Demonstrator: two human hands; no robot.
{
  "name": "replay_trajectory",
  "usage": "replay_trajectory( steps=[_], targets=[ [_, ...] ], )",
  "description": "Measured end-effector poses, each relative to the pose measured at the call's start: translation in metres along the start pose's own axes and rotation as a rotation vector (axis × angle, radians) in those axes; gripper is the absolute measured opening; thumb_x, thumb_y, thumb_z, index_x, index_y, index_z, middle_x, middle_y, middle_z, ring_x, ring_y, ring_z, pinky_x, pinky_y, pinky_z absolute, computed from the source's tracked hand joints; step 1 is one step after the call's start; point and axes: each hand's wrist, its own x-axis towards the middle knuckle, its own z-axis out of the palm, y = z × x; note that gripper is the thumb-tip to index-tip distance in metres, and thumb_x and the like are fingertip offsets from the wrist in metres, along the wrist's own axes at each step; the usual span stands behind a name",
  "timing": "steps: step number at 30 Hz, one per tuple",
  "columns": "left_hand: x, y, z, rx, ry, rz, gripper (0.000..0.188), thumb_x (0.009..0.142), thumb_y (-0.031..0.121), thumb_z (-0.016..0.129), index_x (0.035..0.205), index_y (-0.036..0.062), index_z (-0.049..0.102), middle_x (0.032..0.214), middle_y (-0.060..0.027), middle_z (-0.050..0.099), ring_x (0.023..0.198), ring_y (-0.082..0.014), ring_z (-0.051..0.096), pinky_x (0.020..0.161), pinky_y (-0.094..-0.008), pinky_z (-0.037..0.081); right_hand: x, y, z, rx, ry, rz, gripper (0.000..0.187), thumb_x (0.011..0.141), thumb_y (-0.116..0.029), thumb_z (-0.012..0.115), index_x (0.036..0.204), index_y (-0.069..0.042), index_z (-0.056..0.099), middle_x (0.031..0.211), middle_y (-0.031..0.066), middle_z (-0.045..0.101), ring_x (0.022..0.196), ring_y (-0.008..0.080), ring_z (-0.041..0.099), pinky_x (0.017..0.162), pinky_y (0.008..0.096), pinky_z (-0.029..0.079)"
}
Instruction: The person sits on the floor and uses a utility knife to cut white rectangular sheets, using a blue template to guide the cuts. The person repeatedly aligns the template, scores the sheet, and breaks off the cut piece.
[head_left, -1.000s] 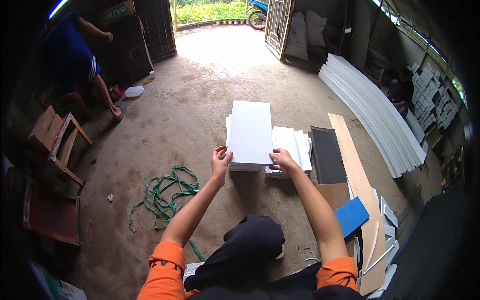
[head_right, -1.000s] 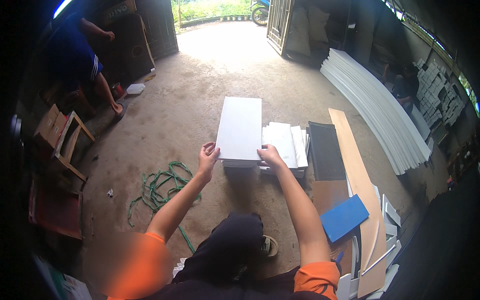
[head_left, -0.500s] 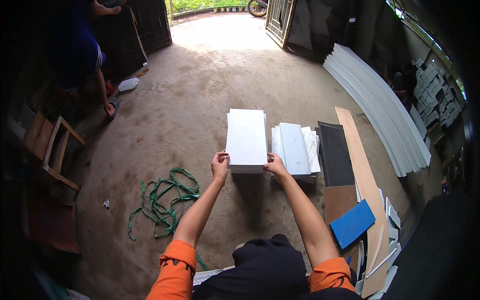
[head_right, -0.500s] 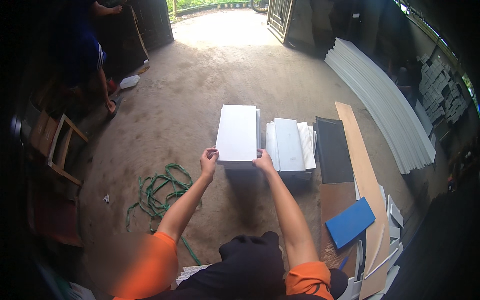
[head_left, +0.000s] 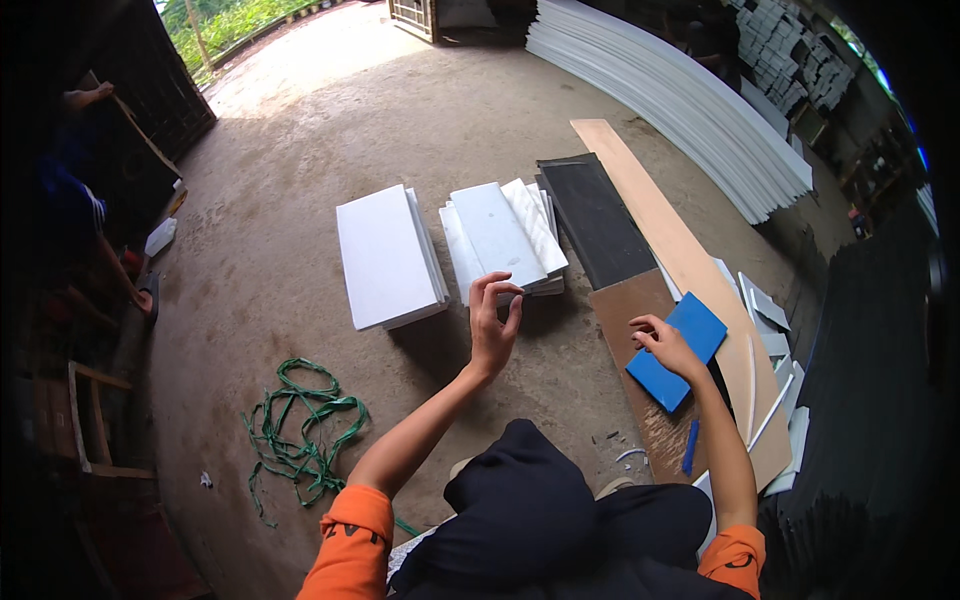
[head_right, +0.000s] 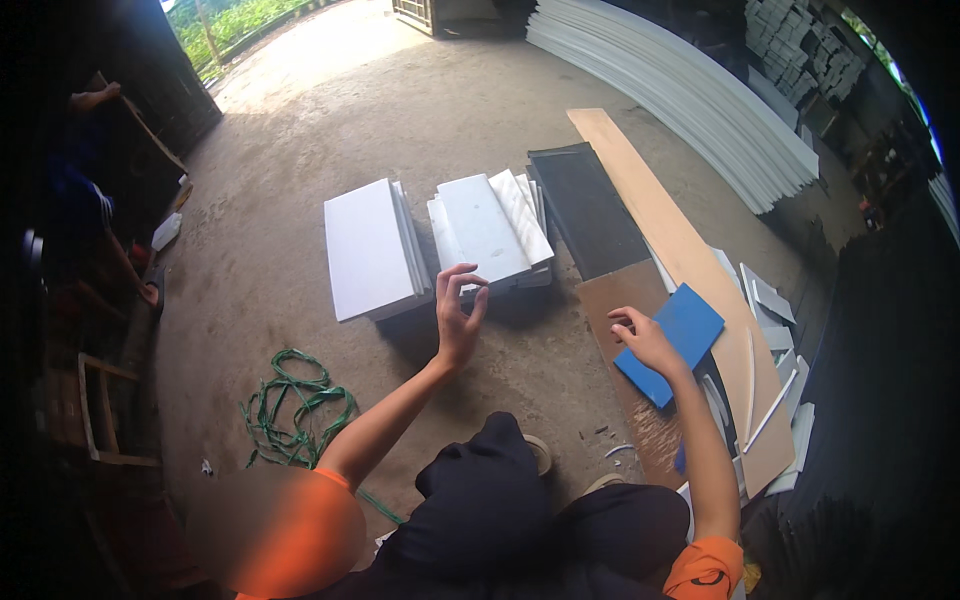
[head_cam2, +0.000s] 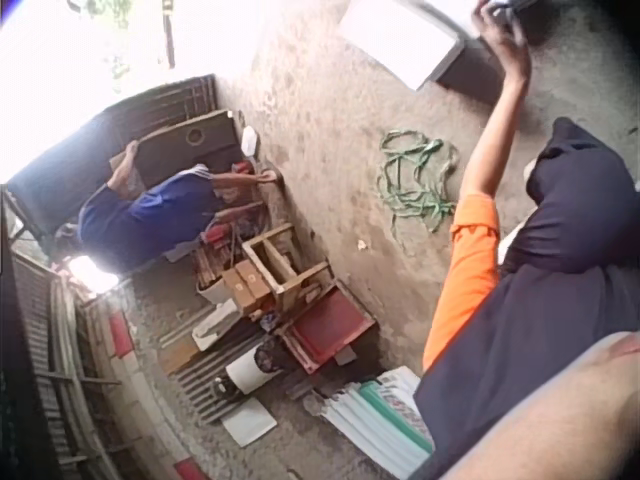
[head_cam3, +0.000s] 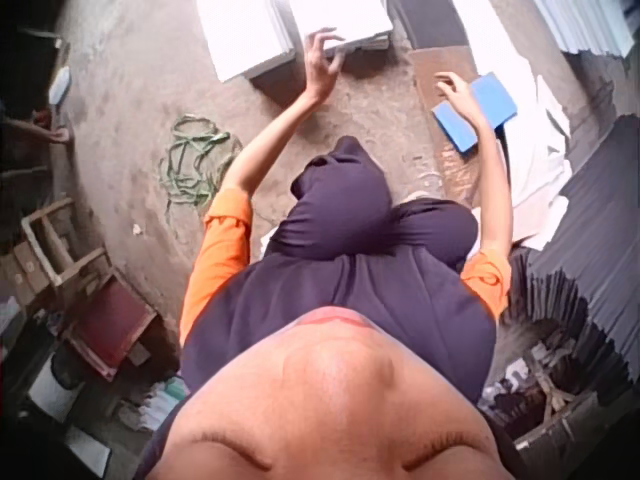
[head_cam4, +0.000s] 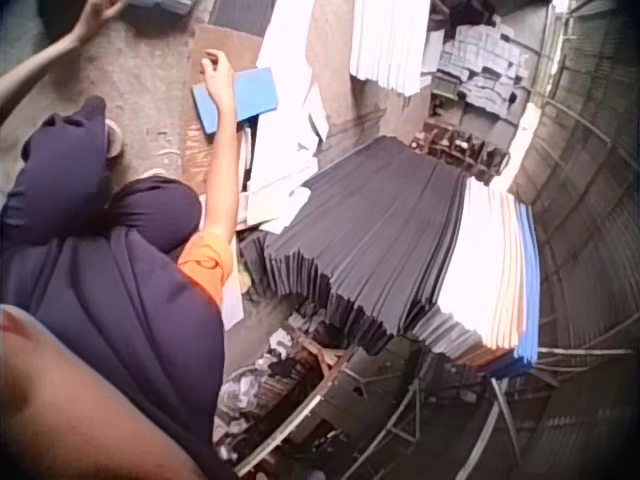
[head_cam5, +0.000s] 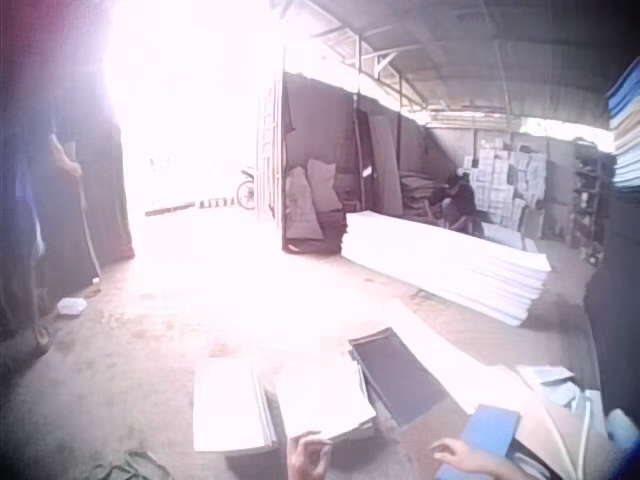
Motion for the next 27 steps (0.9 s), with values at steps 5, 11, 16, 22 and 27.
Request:
replay_trajectory(
  steps=[5, 11, 16, 22, 27],
  targets=[
    [-0.057, 0.027, 0.12, -0.221, -0.51, 0.027, 0.02, 0.07, -0.003, 0.057, 0.088, 0.002, 0.05, 0.098, -0.0103, 0.048, 0.092, -0.0247, 0.048, 0.08, -0.0338, 0.039, -0.108, 0.127, -0.05, 0.233, 0.59, 0.127, 0.019, 0.084, -0.01, 0.047, 0.101, -0.003, 0.052, 0.084, 0.0078, 0.059, 0.077, 0.0145, 0.058, 0.068, 0.0257, 0.045],
    [-0.147, 0.037, 0.244, -0.277, -0.871, 0.061, 0.019, 0.07, -0.003, 0.056, 0.086, 0.0045, 0.051, 0.096, -0.0093, 0.049, 0.093, -0.0262, 0.046, 0.081, -0.0352, 0.036, -0.224, 0.275, 0.018, -0.168, 0.875, 0.544, 0.03, 0.075, -0.015, 0.059, 0.101, -0.004, 0.048, 0.099, 0.0167, 0.046, 0.098, 0.0342, 0.043, 0.084, 0.0405, 0.035],
    [-0.181, 0.038, 0.293, -0.148, -0.818, 0.082, 0.017, 0.071, -0.002, 0.054, 0.084, 0.0077, 0.052, 0.095, -0.0056, 0.052, 0.095, -0.0221, 0.047, 0.084, -0.0349, 0.029, -0.202, 0.265, 0.053, -0.241, 0.885, 0.416, 0.048, 0.072, -0.017, 0.064, 0.111, -0.002, 0.041, 0.1, 0.0179, 0.042, 0.091, 0.0336, 0.043, 0.08, 0.0424, 0.035],
    [-0.194, 0.038, 0.306, -0.158, -0.865, 0.048, 0.016, 0.071, -0.004, 0.052, 0.083, 0.0074, 0.052, 0.095, -0.0059, 0.052, 0.095, -0.0218, 0.047, 0.086, -0.0357, 0.028, -0.196, 0.273, 0.054, -0.377, 0.79, 0.531, 0.041, 0.073, -0.007, 0.058, 0.11, 0.001, 0.042, 0.098, 0.0174, 0.041, 0.089, 0.0324, 0.046, 0.077, 0.0411, 0.039],
    [-0.189, 0.047, 0.307, -0.314, -0.804, 0.006, 0.013, 0.072, -0.007, 0.05, 0.081, 0.0027, 0.051, 0.09, -0.0102, 0.051, 0.092, -0.025, 0.048, 0.081, -0.0353, 0.035, -0.244, 0.267, 0.044, -0.23, 1.119, 0.533, 0.036, 0.073, -0.004, 0.054, 0.106, 0.003, 0.041, 0.095, 0.0187, 0.038, 0.082, 0.0335, 0.048, 0.067, 0.0394, 0.043]
  ],
)
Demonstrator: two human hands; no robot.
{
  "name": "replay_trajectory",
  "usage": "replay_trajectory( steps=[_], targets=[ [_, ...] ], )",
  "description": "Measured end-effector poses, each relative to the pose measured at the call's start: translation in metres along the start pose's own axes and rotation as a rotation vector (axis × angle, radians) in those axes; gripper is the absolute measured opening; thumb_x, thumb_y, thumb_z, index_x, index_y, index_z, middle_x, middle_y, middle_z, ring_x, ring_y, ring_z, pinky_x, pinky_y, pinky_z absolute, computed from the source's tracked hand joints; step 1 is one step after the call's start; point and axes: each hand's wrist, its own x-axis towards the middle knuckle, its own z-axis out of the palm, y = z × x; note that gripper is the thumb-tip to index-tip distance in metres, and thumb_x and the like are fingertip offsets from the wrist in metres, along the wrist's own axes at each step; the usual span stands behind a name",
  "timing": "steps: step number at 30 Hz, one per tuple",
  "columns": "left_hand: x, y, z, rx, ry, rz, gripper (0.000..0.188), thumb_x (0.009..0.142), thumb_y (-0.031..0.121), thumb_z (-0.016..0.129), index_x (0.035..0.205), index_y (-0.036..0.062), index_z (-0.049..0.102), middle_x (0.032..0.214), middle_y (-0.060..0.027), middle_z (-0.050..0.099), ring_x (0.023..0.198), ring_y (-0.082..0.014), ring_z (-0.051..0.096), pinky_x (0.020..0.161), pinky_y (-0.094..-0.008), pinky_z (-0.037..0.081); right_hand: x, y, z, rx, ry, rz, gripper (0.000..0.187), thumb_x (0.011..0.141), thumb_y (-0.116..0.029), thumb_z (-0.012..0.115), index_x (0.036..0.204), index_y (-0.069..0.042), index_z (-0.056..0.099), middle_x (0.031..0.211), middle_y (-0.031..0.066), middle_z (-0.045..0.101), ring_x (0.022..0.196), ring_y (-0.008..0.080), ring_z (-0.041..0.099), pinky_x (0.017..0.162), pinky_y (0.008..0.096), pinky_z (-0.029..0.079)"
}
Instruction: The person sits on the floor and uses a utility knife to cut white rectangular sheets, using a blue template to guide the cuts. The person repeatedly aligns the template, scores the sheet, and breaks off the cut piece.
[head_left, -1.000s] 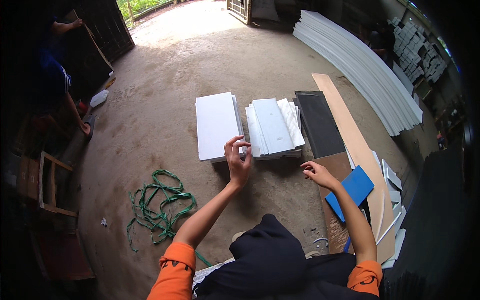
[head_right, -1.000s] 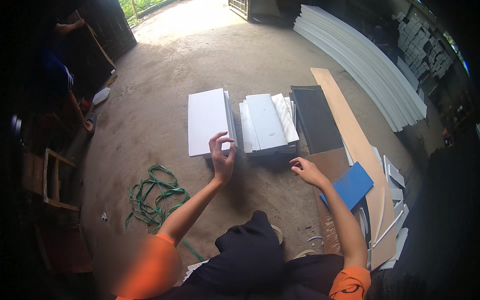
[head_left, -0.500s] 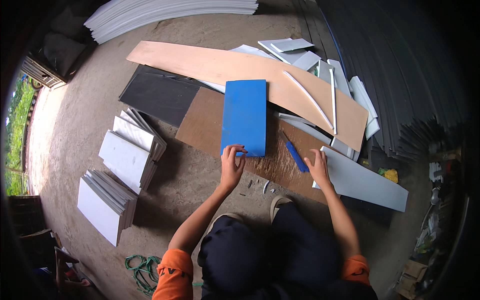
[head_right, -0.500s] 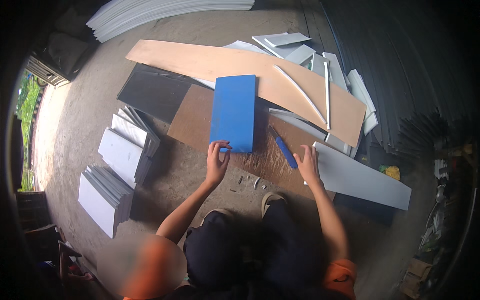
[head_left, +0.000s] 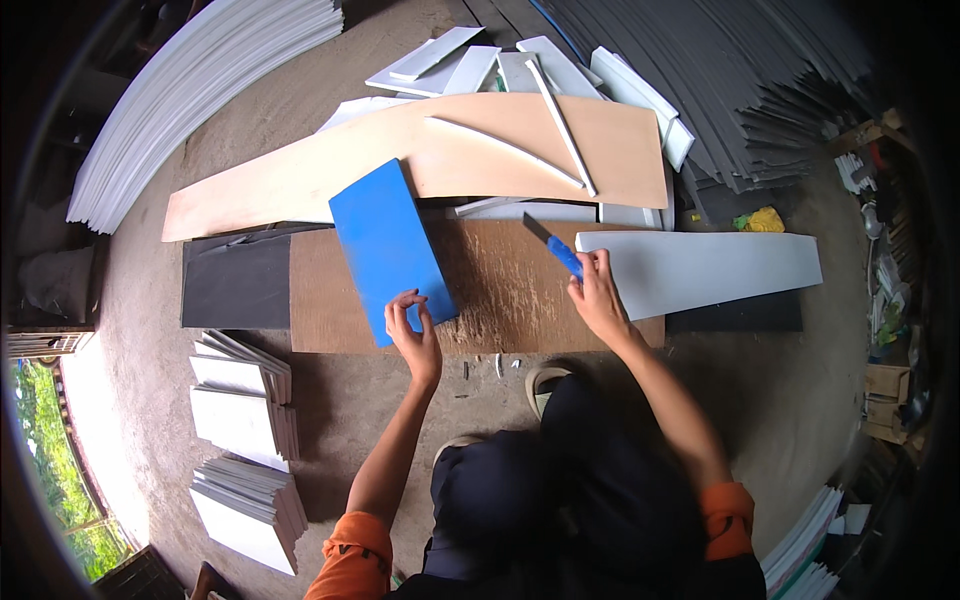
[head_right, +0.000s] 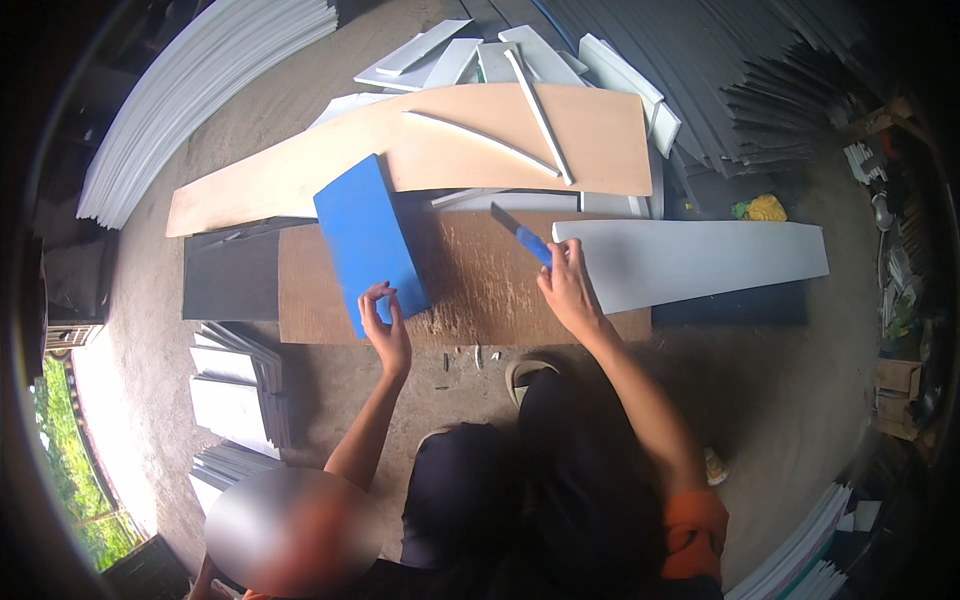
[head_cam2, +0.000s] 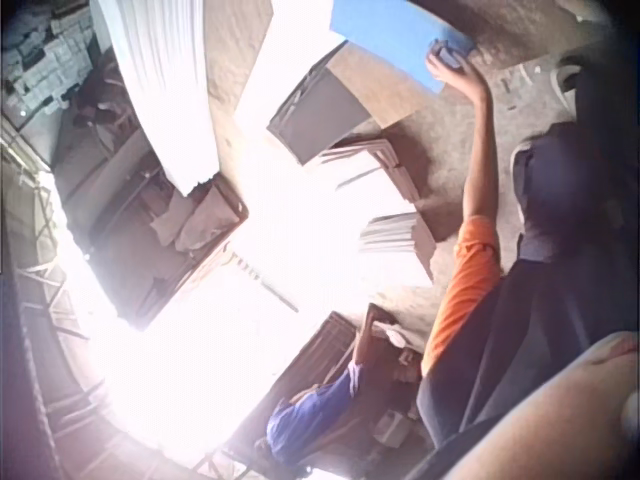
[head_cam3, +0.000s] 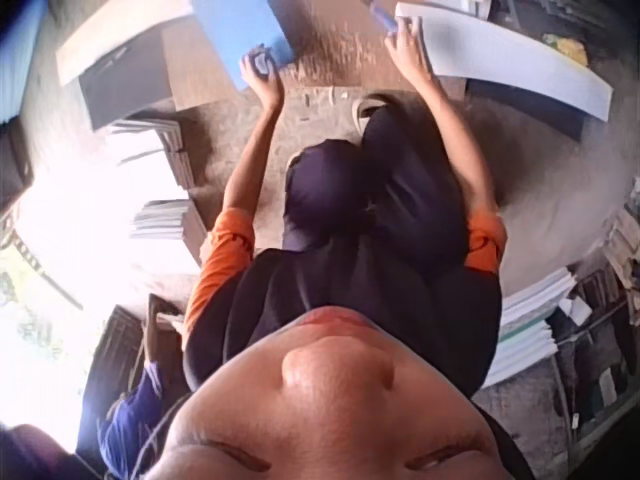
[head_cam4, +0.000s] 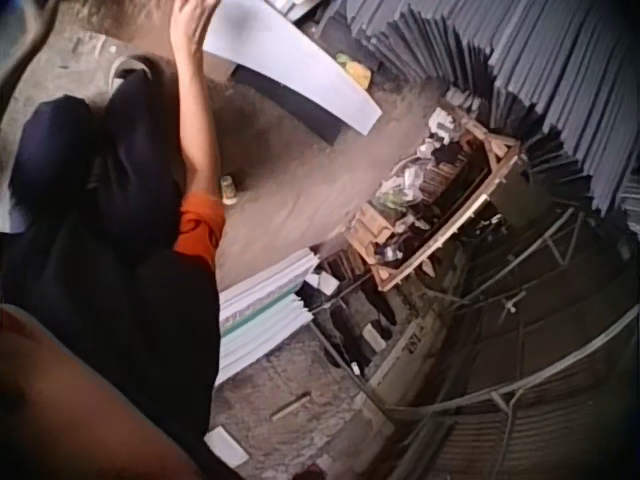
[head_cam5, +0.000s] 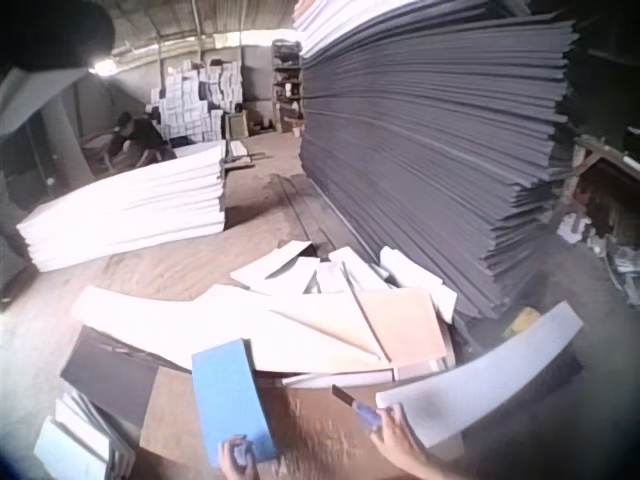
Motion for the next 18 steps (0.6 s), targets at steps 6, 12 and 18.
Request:
replay_trajectory(
  steps=[6, 12, 18],
  targets=[
    [-0.015, 0.056, 0.054, -0.255, -0.086, -0.036, 0.015, 0.075, -0.003, 0.051, 0.088, 0.0013, 0.049, 0.093, -0.0116, 0.048, 0.094, -0.0259, 0.045, 0.084, -0.0343, 0.035, -0.042, 0.084, -0.068, 0.308, 0.403, 0.612, 0.022, 0.082, -0.015, 0.043, 0.095, 0.001, 0.046, 0.087, 0.0134, 0.05, 0.077, 0.0237, 0.051, 0.068, 0.0339, 0.04],
    [-0.057, 0.085, 0.118, -0.272, -0.517, -0.177, 0.043, 0.079, 0.015, 0.057, 0.114, 0.0039, 0.035, 0.115, -0.015, 0.042, 0.106, -0.0261, 0.044, 0.088, -0.0386, 0.037, -0.084, 0.092, -0.092, 0.655, 0.342, 0.934, 0.023, 0.086, -0.021, 0.039, 0.102, -0.006, 0.042, 0.088, 0.0029, 0.047, 0.062, 0.009, 0.05, 0.05, 0.0229, 0.039],
    [-0.083, 0.069, 0.17, -0.138, -0.573, -0.113, 0.05, 0.077, 0.016, 0.059, 0.116, 0.0011, 0.032, 0.105, -0.0185, 0.051, 0.094, -0.0274, 0.053, 0.08, -0.0366, 0.043, -0.1, 0.101, -0.079, 0.737, 0.402, 0.948, 0.022, 0.084, -0.02, 0.042, 0.103, -0.008, 0.044, 0.089, 0.0032, 0.046, 0.064, 0.0095, 0.052, 0.053, 0.023, 0.04]
  ],
)
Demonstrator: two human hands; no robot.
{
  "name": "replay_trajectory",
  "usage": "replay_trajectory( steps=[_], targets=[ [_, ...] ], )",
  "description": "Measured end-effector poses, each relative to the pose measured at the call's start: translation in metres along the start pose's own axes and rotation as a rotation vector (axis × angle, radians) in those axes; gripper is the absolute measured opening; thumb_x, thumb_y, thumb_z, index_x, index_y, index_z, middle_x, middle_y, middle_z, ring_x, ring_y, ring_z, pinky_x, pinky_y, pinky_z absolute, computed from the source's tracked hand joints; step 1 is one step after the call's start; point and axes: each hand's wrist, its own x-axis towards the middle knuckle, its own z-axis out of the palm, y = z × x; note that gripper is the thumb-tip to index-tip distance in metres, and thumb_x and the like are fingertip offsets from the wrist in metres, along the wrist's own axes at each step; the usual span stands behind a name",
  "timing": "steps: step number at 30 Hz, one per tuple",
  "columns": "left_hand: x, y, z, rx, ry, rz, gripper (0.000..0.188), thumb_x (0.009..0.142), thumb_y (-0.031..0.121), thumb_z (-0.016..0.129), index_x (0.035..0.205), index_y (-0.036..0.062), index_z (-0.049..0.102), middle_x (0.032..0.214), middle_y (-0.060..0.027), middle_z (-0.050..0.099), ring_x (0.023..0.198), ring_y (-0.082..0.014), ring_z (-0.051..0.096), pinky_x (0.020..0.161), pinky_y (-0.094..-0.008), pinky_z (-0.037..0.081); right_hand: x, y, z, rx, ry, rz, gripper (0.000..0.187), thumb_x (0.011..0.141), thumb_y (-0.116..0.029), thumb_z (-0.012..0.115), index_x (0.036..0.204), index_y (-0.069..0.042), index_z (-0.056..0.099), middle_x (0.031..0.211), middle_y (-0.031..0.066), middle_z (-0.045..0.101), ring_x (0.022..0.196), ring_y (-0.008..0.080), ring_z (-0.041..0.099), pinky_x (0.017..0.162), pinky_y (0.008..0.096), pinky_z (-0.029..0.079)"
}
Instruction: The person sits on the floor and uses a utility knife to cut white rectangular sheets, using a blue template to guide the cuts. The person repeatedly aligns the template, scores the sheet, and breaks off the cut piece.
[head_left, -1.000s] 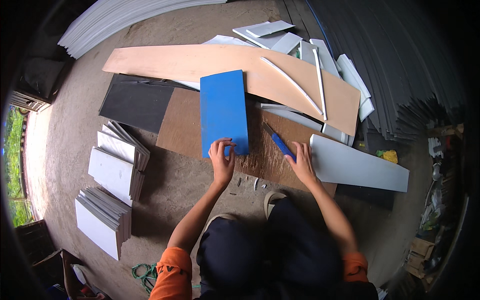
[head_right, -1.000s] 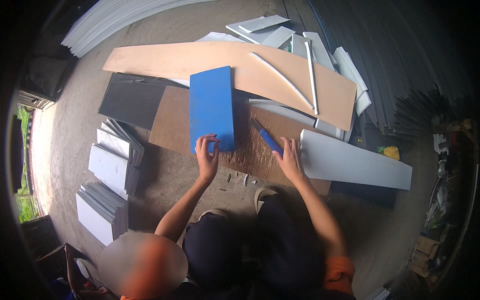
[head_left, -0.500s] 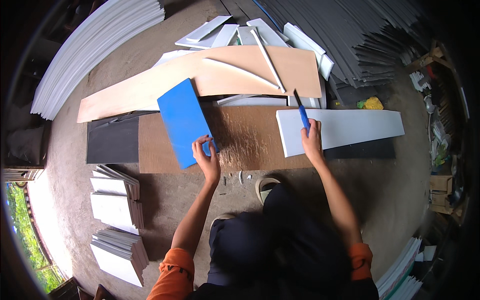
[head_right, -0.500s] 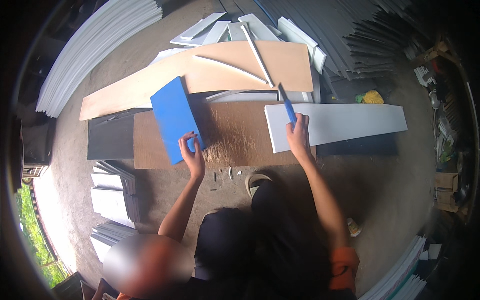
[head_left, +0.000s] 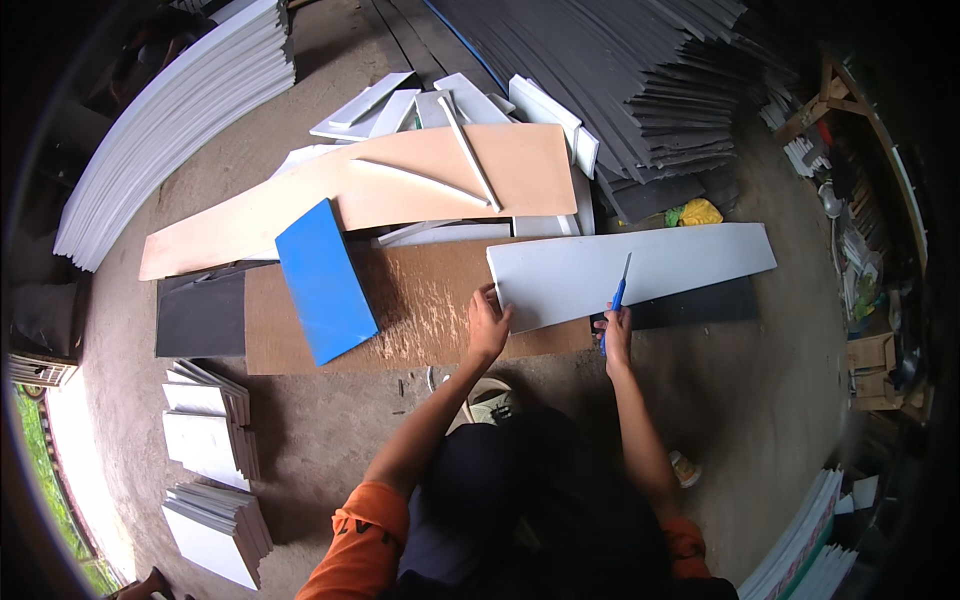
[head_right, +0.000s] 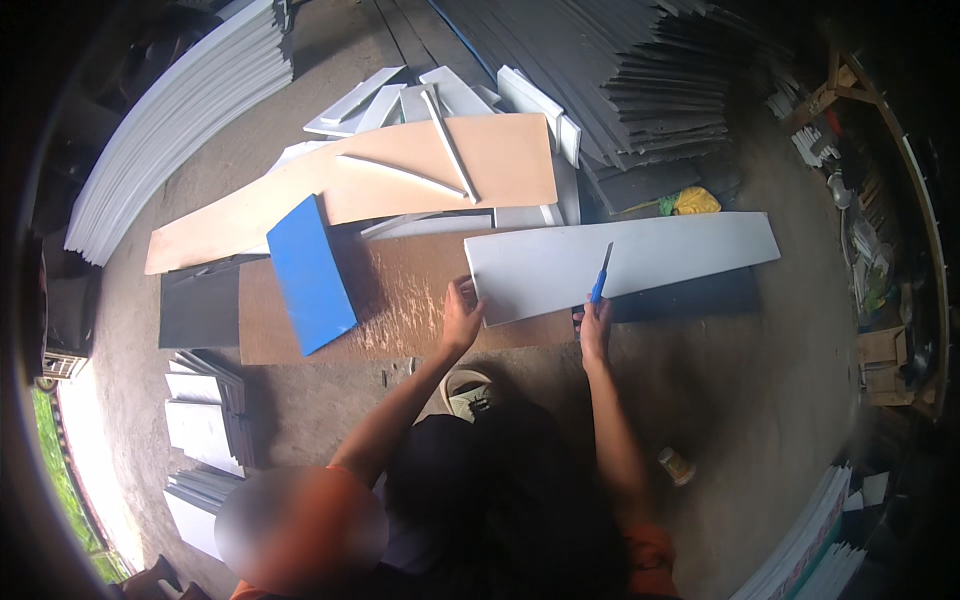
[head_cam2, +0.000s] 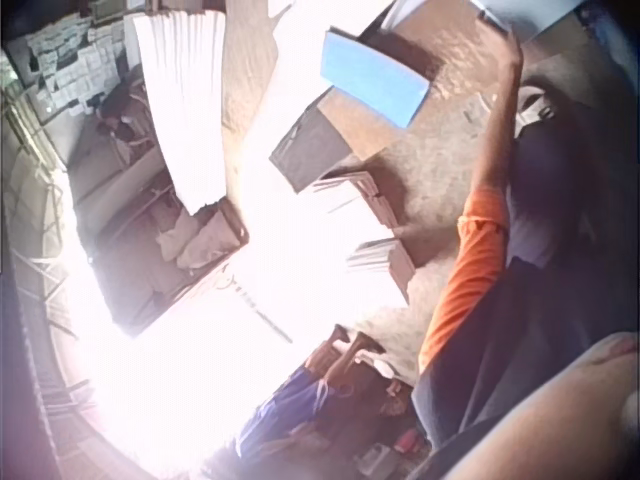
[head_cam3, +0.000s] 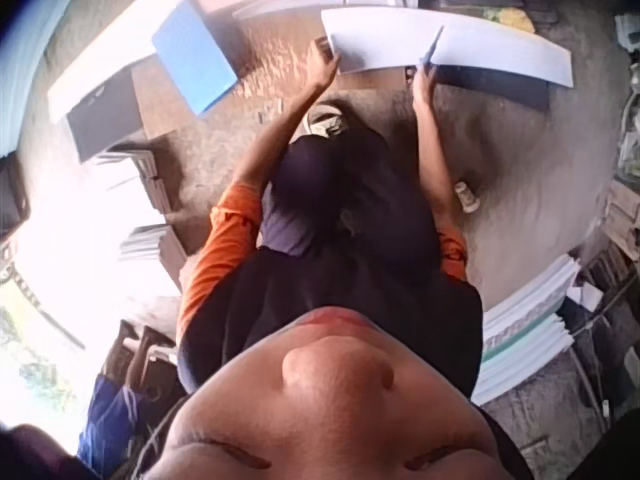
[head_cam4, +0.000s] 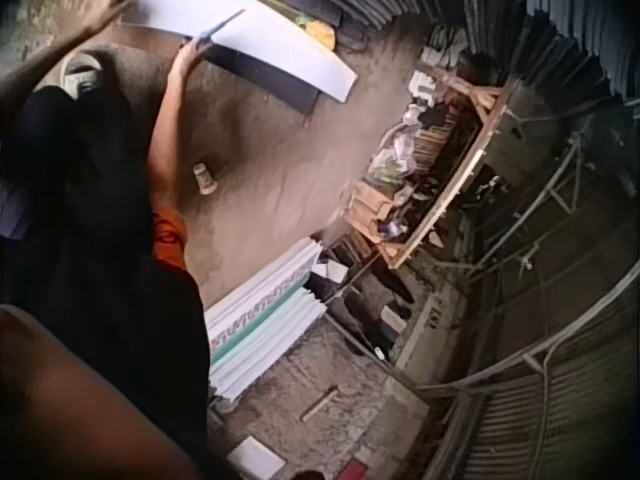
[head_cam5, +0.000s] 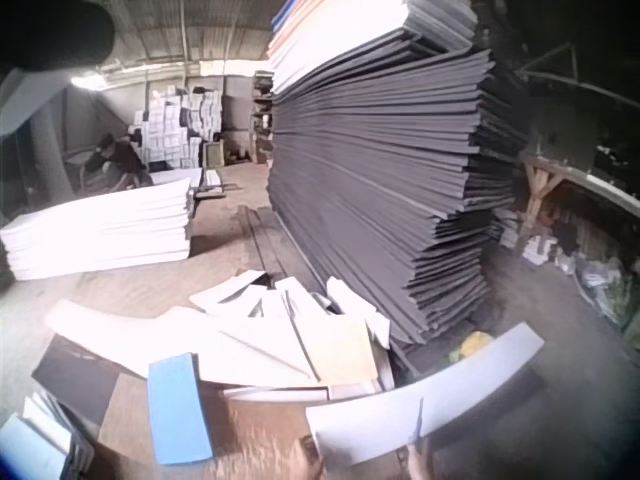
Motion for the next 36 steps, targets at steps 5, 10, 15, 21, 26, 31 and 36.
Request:
replay_trajectory(
  steps=[5, 10, 15, 21, 26, 31, 36],
  targets=[
    [0.014, 0.028, 0.019, -0.019, -0.03, -0.348, 0.044, 0.081, 0.028, 0.055, 0.108, -0.0009, 0.037, 0.072, -0.0126, 0.056, 0.068, -0.024, 0.056, 0.064, -0.0337, 0.045, -0.01, 0.021, -0.013, 0.095, 0.038, 0.002, 0.018, 0.084, -0.018, 0.044, 0.1, -0.01, 0.045, 0.078, -0.0001, 0.048, 0.064, 0.0078, 0.051, 0.053, 0.0221, 0.039],
    [0.026, 0.017, 0.015, -0.199, 0.08, -0.453, 0.037, 0.083, 0.034, 0.051, 0.085, -0.0027, 0.046, 0.071, -0.0151, 0.051, 0.064, -0.023, 0.051, 0.061, -0.0353, 0.041, -0.003, 0.009, -0.011, 0.108, 0.066, -0.074, 0.018, 0.086, -0.018, 0.042, 0.102, -0.009, 0.045, 0.08, 0.0003, 0.048, 0.066, 0.0082, 0.051, 0.055, 0.0226, 0.039],
    [0.013, -0.017, -0.041, -0.4, 0.331, -0.488, 0.031, 0.085, 0.03, 0.049, 0.081, 0.0001, 0.046, 0.072, -0.0068, 0.048, 0.063, -0.0133, 0.042, 0.058, -0.0289, 0.038, -0.005, -0.014, 0.003, 0.127, 0.062, -0.148, 0.02, 0.086, -0.016, 0.044, 0.103, -0.007, 0.045, 0.079, 0.0008, 0.047, 0.067, 0.0091, 0.051, 0.057, 0.0217, 0.039],
    [-0.02, -0.05, -0.145, -0.421, 0.483, -0.466, 0.027, 0.085, 0.03, 0.051, 0.086, 0.0028, 0.053, 0.067, 0.0028, 0.046, 0.061, -0.0065, 0.038, 0.055, -0.0225, 0.034, -0.021, -0.013, 0.032, 0.093, -0.027, -0.134, 0.021, 0.084, -0.014, 0.044, 0.104, -0.006, 0.043, 0.079, 0.0012, 0.046, 0.066, 0.0084, 0.049, 0.057, 0.0218, 0.038],
    [-0.026, -0.077, -0.226, -0.326, 0.55, -0.496, 0.029, 0.085, 0.029, 0.05, 0.091, 0.0006, 0.054, 0.075, 0.0008, 0.051, 0.068, -0.0066, 0.043, 0.062, -0.0208, 0.036, -0.016, 0.003, 0.07, -0.267, -0.052, -0.352, 0.022, 0.083, -0.014, 0.042, 0.102, -0.002, 0.042, 0.081, 0.0081, 0.049, 0.068, 0.019, 0.05, 0.063, 0.032, 0.04],
    [-0.02, -0.099, -0.293, -0.276, 0.567, -0.497, 0.032, 0.083, 0.03, 0.054, 0.092, -0.0006, 0.054, 0.075, -0.0001, 0.053, 0.068, -0.0073, 0.045, 0.063, -0.0214, 0.037, -0.045, -0.023, 0.162, -0.512, -0.291, -0.525, 0.026, 0.079, -0.012, 0.048, 0.1, 0.0, 0.04, 0.085, 0.0166, 0.051, 0.074, 0.0289, 0.052, 0.068, 0.0367, 0.041],
    [-0.033, -0.099, -0.297, 0.426, 0.789, -0.529, 0.046, 0.076, 0.025, 0.062, 0.106, -0.0028, 0.043, 0.104, -0.0175, 0.046, 0.092, -0.0228, 0.047, 0.077, -0.0309, 0.04, -0.052, -0.007, 0.23, -0.753, -0.414, -0.905, 0.034, 0.074, -0.009, 0.052, 0.105, -0.001, 0.04, 0.095, 0.018, 0.049, 0.089, 0.0325, 0.049, 0.075, 0.0408, 0.04]
  ],
)
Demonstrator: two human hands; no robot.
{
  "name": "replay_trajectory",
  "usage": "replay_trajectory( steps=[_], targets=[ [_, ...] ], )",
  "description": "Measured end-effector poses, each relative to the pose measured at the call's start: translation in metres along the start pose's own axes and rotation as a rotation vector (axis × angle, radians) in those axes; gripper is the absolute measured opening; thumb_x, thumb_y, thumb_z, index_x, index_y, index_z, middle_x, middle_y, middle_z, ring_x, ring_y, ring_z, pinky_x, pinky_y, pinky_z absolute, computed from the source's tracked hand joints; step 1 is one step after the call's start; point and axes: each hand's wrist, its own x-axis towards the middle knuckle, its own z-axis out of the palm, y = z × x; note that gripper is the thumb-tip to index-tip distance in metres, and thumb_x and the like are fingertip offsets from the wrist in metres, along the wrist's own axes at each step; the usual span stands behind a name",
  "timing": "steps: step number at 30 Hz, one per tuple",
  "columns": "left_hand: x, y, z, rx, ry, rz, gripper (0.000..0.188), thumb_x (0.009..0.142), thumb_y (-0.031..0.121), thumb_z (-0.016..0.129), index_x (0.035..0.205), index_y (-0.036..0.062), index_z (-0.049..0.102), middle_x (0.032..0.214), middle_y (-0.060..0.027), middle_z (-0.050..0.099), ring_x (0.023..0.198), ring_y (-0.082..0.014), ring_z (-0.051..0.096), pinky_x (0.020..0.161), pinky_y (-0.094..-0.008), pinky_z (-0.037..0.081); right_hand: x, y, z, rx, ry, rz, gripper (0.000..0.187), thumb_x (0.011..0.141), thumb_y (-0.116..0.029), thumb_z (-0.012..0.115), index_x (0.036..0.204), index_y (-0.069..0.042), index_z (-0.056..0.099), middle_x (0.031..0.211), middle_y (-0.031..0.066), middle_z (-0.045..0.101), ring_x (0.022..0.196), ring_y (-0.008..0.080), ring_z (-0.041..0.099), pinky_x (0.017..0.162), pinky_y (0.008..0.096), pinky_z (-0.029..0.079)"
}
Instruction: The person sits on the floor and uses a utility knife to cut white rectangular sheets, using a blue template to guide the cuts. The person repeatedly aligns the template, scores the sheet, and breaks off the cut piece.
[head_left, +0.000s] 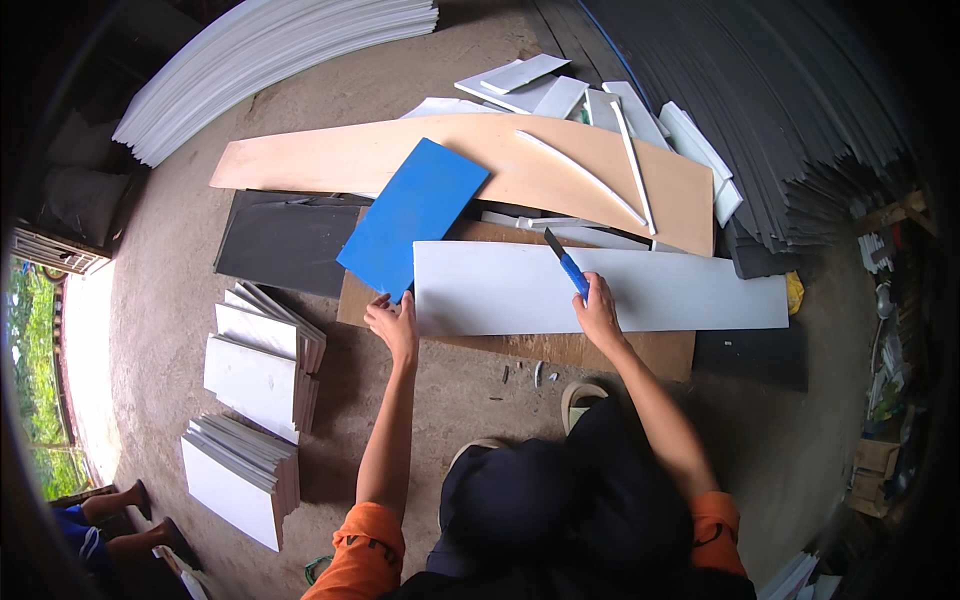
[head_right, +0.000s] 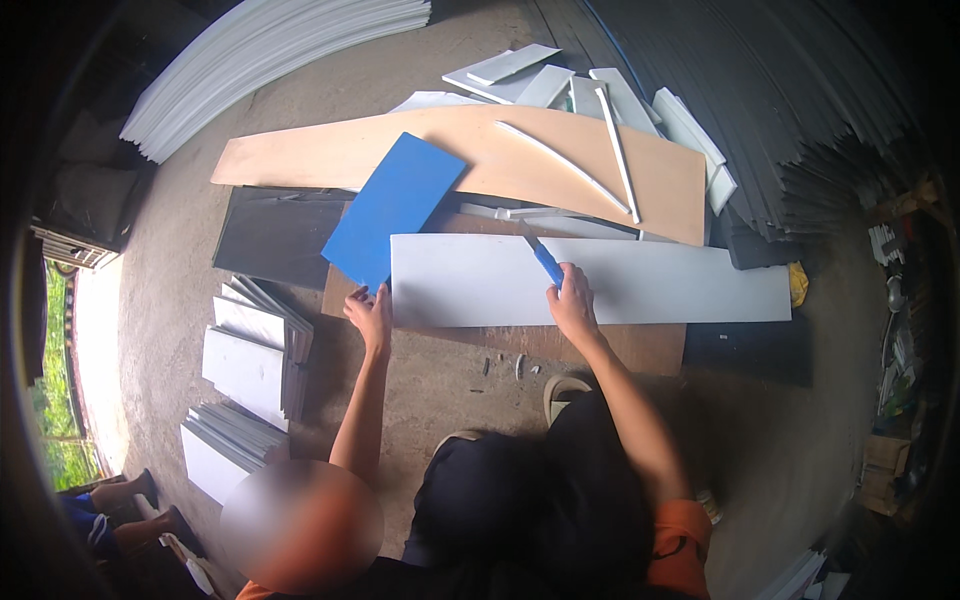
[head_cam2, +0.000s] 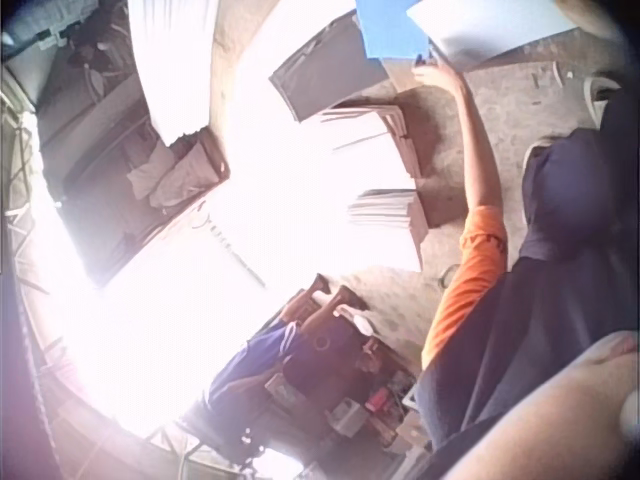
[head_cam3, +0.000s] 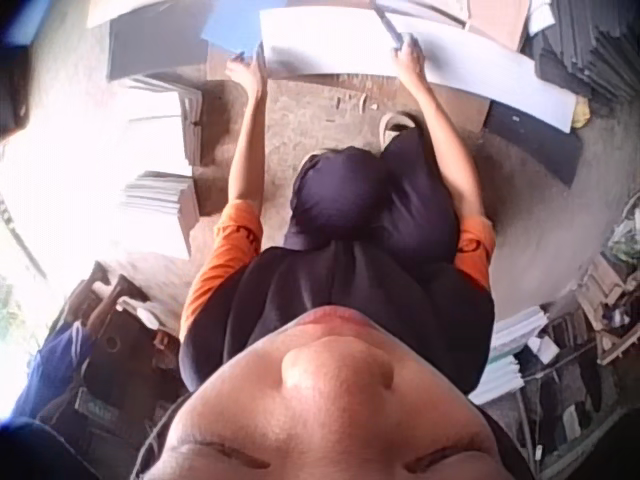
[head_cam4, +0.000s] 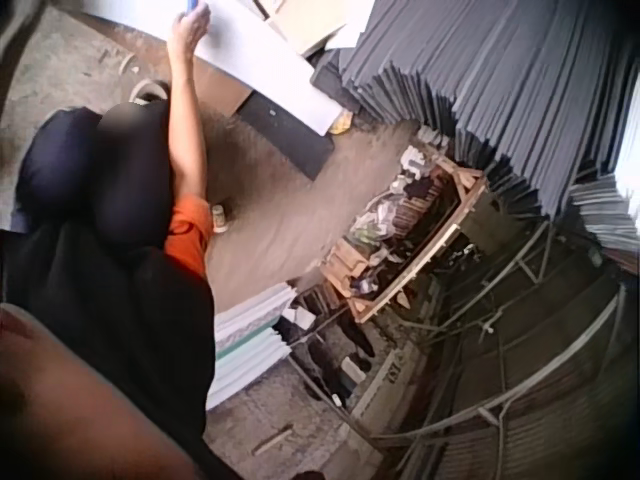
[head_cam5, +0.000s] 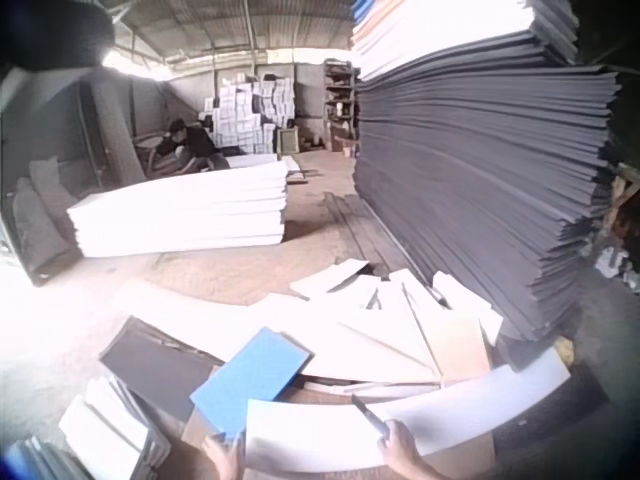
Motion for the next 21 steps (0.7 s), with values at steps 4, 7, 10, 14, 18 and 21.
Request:
replay_trajectory(
  steps=[4, 7, 10, 14, 18, 21],
  targets=[
    [0.021, -0.022, -0.012, -0.312, 0.008, -0.058, 0.052, 0.076, 0.023, 0.062, 0.112, -0.005, 0.037, 0.108, -0.0188, 0.039, 0.098, -0.0249, 0.043, 0.08, -0.0319, 0.039, 0.002, -0.009, 0.02, -0.065, -0.061, 0.071, 0.04, 0.072, -0.009, 0.053, 0.109, -0.003, 0.039, 0.102, 0.0158, 0.047, 0.097, 0.0319, 0.045, 0.08, 0.0454, 0.035],
    [0.046, -0.034, -0.017, -0.442, -0.024, -0.056, 0.055, 0.077, 0.02, 0.061, 0.116, -0.0078, 0.034, 0.105, -0.0176, 0.045, 0.086, -0.0243, 0.051, 0.077, -0.0327, 0.042, 0.002, -0.018, 0.025, -0.174, -0.104, 0.097, 0.043, 0.072, -0.011, 0.052, 0.112, -0.006, 0.037, 0.105, 0.0138, 0.046, 0.1, 0.0315, 0.043, 0.079, 0.0482, 0.034],
    [0.06, -0.028, -0.008, -0.456, -0.11, -0.185, 0.054, 0.075, 0.021, 0.063, 0.113, -0.0081, 0.039, 0.098, -0.0176, 0.051, 0.081, -0.0235, 0.054, 0.077, -0.0332, 0.043, 0.001, -0.019, 0.022, -0.23, -0.115, 0.105, 0.044, 0.072, -0.014, 0.052, 0.113, -0.007, 0.036, 0.106, 0.0125, 0.045, 0.1, 0.0304, 0.043, 0.079, 0.0492, 0.033],
    [0.094, -0.029, 0.002, -0.32, -0.274, -0.531, 0.048, 0.072, 0.024, 0.065, 0.109, 0.0, 0.048, 0.094, -0.0132, 0.055, 0.085, -0.0209, 0.054, 0.077, -0.0314, 0.042, 0.002, -0.025, 0.023, -0.254, -0.127, 0.125, 0.044, 0.072, -0.014, 0.052, 0.113, -0.008, 0.036, 0.106, 0.0125, 0.045, 0.101, 0.0305, 0.042, 0.079, 0.0502, 0.032],
    [0.094, -0.015, 0.01, -0.543, -0.154, -0.543, 0.029, 0.075, 0.017, 0.061, 0.099, 0.0076, 0.047, 0.084, -0.0035, 0.053, 0.075, -0.0138, 0.051, 0.067, -0.0263, 0.042, -0.001, -0.02, 0.022, -0.263, -0.105, 0.132, 0.043, 0.073, -0.014, 0.052, 0.113, -0.008, 0.036, 0.107, 0.012, 0.044, 0.101, 0.0304, 0.042, 0.079, 0.0515, 0.031],
    [0.08, -0.002, 0.002, -0.983, 0.034, -0.32, 0.013, 0.08, 0.012, 0.057, 0.084, 0.0132, 0.044, 0.079, 0.0039, 0.05, 0.073, -0.0058, 0.047, 0.064, -0.0255, 0.037, -0.001, -0.015, 0.022, -0.199, -0.109, 0.123, 0.041, 0.075, -0.013, 0.051, 0.113, -0.008, 0.036, 0.106, 0.0123, 0.045, 0.1, 0.0306, 0.042, 0.079, 0.0525, 0.031]
  ],
)
